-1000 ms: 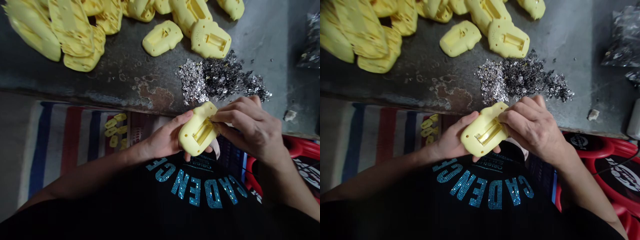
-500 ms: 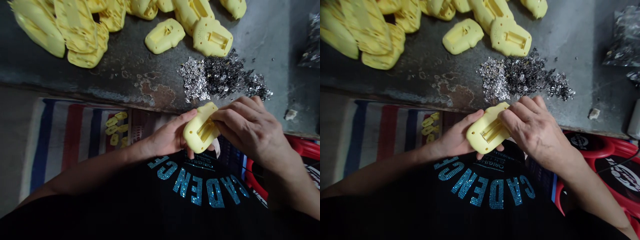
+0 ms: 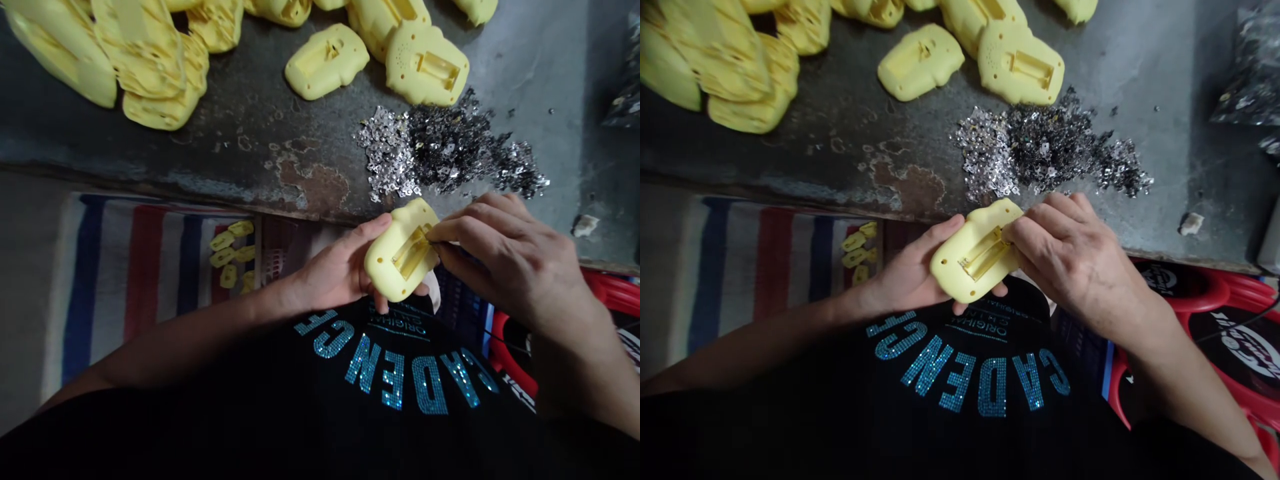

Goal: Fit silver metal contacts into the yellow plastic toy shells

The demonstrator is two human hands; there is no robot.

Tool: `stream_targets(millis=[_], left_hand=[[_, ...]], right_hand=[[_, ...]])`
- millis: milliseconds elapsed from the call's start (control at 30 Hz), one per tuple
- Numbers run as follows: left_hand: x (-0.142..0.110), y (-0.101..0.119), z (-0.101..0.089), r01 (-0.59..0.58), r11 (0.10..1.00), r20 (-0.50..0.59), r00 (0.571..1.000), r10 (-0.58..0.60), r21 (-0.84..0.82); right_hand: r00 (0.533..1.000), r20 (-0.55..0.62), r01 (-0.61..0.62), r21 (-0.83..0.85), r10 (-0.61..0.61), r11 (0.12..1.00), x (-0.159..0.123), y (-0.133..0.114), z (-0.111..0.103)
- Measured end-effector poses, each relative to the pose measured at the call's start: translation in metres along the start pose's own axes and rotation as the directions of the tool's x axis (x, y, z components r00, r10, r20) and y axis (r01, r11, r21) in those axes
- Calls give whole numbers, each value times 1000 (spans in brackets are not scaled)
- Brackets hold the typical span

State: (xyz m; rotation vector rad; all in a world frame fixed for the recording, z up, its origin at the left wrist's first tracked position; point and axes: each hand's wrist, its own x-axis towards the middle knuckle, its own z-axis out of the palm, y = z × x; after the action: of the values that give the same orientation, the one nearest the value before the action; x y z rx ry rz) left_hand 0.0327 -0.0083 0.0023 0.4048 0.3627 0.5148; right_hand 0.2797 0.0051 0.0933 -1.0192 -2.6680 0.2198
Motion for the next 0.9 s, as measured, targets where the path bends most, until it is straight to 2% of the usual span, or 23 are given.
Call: stream_targets(millis=[167,333,433,533,600,667,767,833,900], left_hand=[[0,-3,-1,-10,1000,-13,1000,10,6],[0,-3,-1,-16,1000,-21,1000,17,17],[0,-3,-1,-25,999,-16,1000,26,21],[0,-5,3,-73,996,-63,995,76,56],[-1,-7,8,-152,982,-141,976,168,115],[-5,-10,14,-225,956,-208,942,263,188],[-16,-13,19,-260,909,-205,919,336,325],[-24,-14,19,-246,852,-188,912,365,462],[-31,-15,17,-235,770,-177,895,410,593]], right_hand=[[1000,14,21,-35,-21,999,1,2,4],[1000,-27,9,-9,-9,1000,-1,-1,3],[994,-96,-53,77,60,996,-8,-3,5],[960,-201,-145,231,193,962,-15,1,16],[937,-206,-198,352,282,915,-19,6,27],[925,-148,-243,477,350,845,-21,9,40],[914,-82,-268,613,397,743,-24,7,55],[901,-114,-252,646,417,721,-26,1,64],[869,-209,-232,629,449,742,-29,-9,71]])
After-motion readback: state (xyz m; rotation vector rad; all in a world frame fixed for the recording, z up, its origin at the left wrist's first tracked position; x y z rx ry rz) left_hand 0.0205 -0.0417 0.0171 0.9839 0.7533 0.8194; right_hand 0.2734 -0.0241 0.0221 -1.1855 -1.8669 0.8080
